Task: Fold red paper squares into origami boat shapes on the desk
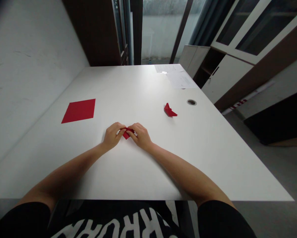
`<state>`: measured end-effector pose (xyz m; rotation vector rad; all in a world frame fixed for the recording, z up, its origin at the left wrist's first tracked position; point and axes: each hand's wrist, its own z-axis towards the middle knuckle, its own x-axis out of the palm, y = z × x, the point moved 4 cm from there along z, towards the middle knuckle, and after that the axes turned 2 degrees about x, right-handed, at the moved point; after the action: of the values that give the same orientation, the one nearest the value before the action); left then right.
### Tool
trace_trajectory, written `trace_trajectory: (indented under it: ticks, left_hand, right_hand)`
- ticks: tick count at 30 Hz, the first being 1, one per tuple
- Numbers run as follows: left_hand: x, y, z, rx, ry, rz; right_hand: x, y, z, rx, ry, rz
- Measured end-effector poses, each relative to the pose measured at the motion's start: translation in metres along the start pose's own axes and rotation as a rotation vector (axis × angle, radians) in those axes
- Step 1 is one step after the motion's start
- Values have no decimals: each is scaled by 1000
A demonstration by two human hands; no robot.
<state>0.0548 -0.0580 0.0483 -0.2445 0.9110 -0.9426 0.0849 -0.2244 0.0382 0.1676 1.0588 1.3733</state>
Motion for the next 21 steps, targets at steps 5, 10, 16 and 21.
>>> trace_trajectory:
  ticks: [5,10,16,21]
  left_hand:
    - [0,0,1,-68,2,-111]
    - [-3,1,4,-135,-53,-116]
    - [1,1,4,-144,-28,-142]
    - [3,3,2,-153,-17,-170]
  right_hand:
    - [-4,3,2,20,-23,13]
    - [-8,3,3,84,-76,61]
    - [-10,2,3,122,-130,67]
    - [-13,3,4,135,-151,77]
